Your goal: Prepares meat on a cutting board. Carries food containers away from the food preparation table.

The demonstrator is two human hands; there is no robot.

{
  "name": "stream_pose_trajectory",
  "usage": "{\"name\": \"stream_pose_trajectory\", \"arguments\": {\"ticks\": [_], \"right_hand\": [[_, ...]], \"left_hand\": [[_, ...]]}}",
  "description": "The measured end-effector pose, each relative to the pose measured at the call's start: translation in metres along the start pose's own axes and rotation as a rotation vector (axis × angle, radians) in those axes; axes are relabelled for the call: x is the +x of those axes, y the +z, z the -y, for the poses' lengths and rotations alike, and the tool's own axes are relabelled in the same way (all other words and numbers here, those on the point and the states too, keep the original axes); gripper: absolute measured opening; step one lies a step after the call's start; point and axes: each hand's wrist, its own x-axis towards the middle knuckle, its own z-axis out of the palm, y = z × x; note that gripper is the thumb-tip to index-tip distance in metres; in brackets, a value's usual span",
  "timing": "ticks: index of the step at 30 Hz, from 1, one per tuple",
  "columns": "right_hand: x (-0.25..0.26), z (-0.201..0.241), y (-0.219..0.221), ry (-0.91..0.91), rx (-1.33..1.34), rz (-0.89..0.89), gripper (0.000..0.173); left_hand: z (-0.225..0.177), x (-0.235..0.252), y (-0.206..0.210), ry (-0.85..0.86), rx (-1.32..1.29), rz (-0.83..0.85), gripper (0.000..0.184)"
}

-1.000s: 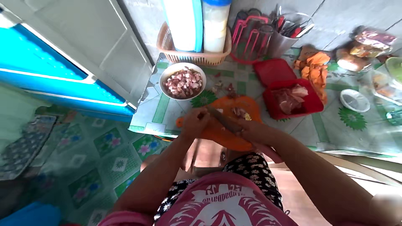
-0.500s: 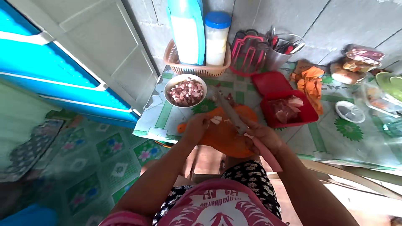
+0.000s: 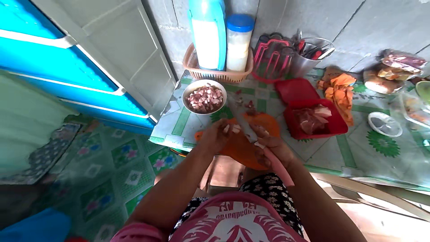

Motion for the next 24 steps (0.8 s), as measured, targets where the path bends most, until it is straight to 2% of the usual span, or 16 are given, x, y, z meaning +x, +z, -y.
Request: {"name": "stream_pose_trajectory", "arguments": {"ticks": [2,3,5,7,10,13,14,15,19,22,24], "right_hand": [[-0.01,0.009,0.003,-0.061,-0.044,-0.07,0.058],[-0.017,0.015,0.003,-0.091,-0.064,-0.115,0.058],[-0.033,0.022,0.001,-0.126,-0.104,-0.154,0.06],[-0.048,0.022,0.0,-0.158,-0.109,-0.178,0.062],[-0.066,0.011,0.005,-0.189,-0.175,-0.289,0.07],[-0.081,-0.005,0.006,-0.199,-0.254,-0.386,0.073],[-0.085,-0.01,0.004,-0.2,-0.235,-0.403,0.073],[-0.089,-0.014,0.001,-0.203,-0.21,-0.417,0.072],[-0.092,-0.02,-0.003,-0.229,-0.151,-0.47,0.068],[-0.09,-0.018,-0.002,-0.252,-0.162,-0.473,0.069],[-0.091,-0.019,0.0,-0.257,-0.157,-0.471,0.07]], "left_hand": [[-0.002,0.002,0.005,0.03,0.12,0.017,0.024],[-0.003,0.007,0.005,0.119,0.327,0.043,0.027],[-0.007,0.023,0.003,0.333,0.912,0.085,0.034],[-0.001,0.038,0.007,0.512,1.384,0.132,0.034],[0.027,0.038,0.015,0.653,1.736,0.172,0.045],[0.048,0.021,0.018,0.617,1.891,0.105,0.075],[0.051,0.018,0.019,0.605,1.92,0.102,0.08],[0.054,0.016,0.019,0.608,1.936,0.119,0.077],[0.057,0.02,0.014,0.746,1.954,0.301,0.037],[0.043,0.031,0.012,0.848,1.994,0.431,0.033],[0.037,0.039,0.007,0.925,2.015,0.414,0.034]]}}
